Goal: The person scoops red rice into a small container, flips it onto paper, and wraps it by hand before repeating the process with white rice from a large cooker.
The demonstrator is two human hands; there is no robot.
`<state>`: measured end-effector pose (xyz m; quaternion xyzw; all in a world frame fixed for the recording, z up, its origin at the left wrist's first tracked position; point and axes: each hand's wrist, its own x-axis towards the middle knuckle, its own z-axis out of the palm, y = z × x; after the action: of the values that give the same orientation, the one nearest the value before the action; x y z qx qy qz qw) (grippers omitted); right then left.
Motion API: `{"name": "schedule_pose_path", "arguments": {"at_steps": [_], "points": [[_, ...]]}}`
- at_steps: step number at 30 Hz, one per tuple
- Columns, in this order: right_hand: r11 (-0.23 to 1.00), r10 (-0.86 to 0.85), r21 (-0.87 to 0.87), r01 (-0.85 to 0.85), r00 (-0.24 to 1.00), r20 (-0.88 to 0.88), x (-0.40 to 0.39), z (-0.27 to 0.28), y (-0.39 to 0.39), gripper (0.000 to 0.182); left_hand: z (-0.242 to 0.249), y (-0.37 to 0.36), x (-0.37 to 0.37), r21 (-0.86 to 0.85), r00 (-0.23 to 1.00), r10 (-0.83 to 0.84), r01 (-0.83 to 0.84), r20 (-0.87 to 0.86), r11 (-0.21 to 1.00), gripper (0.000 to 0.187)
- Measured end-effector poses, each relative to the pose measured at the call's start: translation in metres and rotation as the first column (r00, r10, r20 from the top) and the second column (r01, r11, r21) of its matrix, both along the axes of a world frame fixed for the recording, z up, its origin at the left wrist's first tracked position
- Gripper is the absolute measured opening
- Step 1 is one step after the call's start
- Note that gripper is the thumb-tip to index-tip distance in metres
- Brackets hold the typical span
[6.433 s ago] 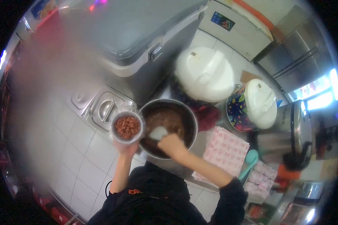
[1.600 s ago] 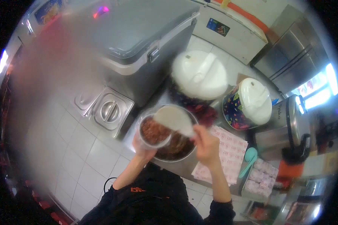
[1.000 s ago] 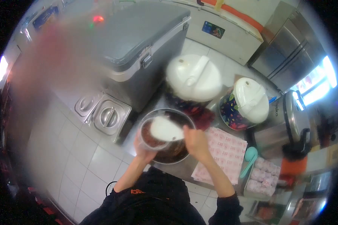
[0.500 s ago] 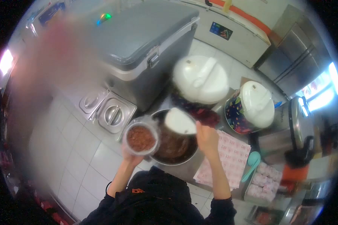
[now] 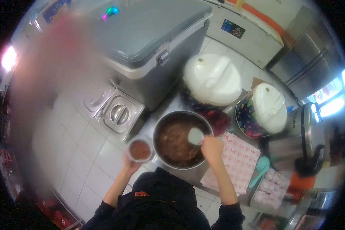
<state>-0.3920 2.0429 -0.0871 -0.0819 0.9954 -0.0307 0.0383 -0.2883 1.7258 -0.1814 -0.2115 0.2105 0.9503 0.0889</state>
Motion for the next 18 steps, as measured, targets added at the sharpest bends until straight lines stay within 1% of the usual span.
{"name": "schedule_pose_path", "arguments": {"at_steps": [1, 2, 4, 6, 8, 9, 10, 11, 12, 13, 14, 15, 16, 17, 18], "points": [[1.000, -0.004, 0.002, 0.004, 1.000, 0.000, 0.000, 0.001, 0.002, 0.020, -0.007, 0.002, -0.010, -0.015, 1.000, -0.010, 0.010, 0.024, 1.000, 0.050], [1.000, -0.016, 0.001, 0.016, 1.000, 0.010, 0.001, 0.002, 0.005, 0.020, -0.004, 0.005, -0.019, -0.013, 1.000, -0.015, 0.016, 0.024, 1.000, 0.050], [1.000, -0.032, 0.000, 0.032, 0.999, 0.020, 0.004, 0.001, 0.007, 0.020, 0.007, 0.009, -0.037, 0.016, 0.995, -0.097, 0.097, 0.016, 0.995, 0.052], [0.999, -0.050, -0.021, 0.050, 0.999, -0.016, 0.007, 0.001, 0.006, 0.019, -0.013, 0.004, -0.053, -0.015, 0.993, -0.118, 0.118, -0.001, 0.993, 0.052], [0.998, -0.055, -0.023, 0.055, 0.998, -0.008, 0.010, 0.000, 0.005, 0.019, -0.027, 0.001, -0.064, -0.064, 0.986, -0.164, 0.164, 0.004, 0.984, 0.051], [0.998, -0.052, -0.027, 0.052, 0.999, -0.001, 0.010, 0.000, 0.003, 0.020, -0.031, 0.001, -0.066, -0.213, 0.991, -0.112, 0.125, 0.073, 0.969, 0.047], [0.998, -0.058, -0.028, 0.058, 0.998, -0.002, 0.011, 0.001, 0.000, 0.020, -0.045, -0.004, -0.067, -0.213, 0.990, -0.117, 0.130, 0.072, 0.968, 0.047], [0.997, -0.054, -0.055, 0.054, 0.999, 0.008, 0.013, 0.004, -0.004, 0.018, -0.076, -0.014, -0.067, -0.504, 0.981, -0.166, 0.193, 0.098, 0.842, 0.046], [0.995, -0.051, -0.081, 0.052, 0.999, 0.016, 0.014, 0.005, -0.008, 0.017, -0.093, -0.020, -0.067, -0.742, 0.970, -0.205, 0.236, 0.135, 0.628, 0.045], [0.995, -0.058, -0.079, 0.059, 0.998, 0.014, 0.014, 0.003, -0.012, 0.017, -0.088, -0.020, -0.066, -0.741, 0.968, -0.212, 0.239, 0.133, 0.628, 0.045], [0.991, -0.046, -0.121, 0.048, 0.999, 0.020, 0.014, -0.002, -0.016, 0.016, -0.075, -0.021, -0.063, -0.931, 0.959, -0.281, 0.144, 0.047, 0.335, 0.045], [0.986, -0.034, -0.163, 0.037, 0.999, 0.024, 0.015, -0.007, -0.021, 0.016, -0.061, -0.021, -0.059, -1.000, 0.928, -0.371, -0.008, -0.013, 0.014, 0.045], [0.986, -0.043, -0.163, 0.046, 0.999, 0.023, 0.015, -0.012, -0.027, 0.016, -0.046, -0.017, -0.054, -1.000, 0.925, -0.379, -0.009, -0.014, 0.014, 0.045], [0.980, -0.012, -0.198, 0.011, 1.000, 0.000, 0.016, -0.018, -0.034, 0.016, -0.029, -0.010, -0.048, -0.956, 0.981, -0.196, 0.067, 0.010, 0.287, 0.045], [0.972, 0.019, -0.232, -0.024, 1.000, -0.025, 0.017, -0.022, -0.040, 0.017, -0.013, -0.005, -0.043, -0.834, 0.996, -0.021, 0.086, 0.088, 0.545, 0.044]]}}
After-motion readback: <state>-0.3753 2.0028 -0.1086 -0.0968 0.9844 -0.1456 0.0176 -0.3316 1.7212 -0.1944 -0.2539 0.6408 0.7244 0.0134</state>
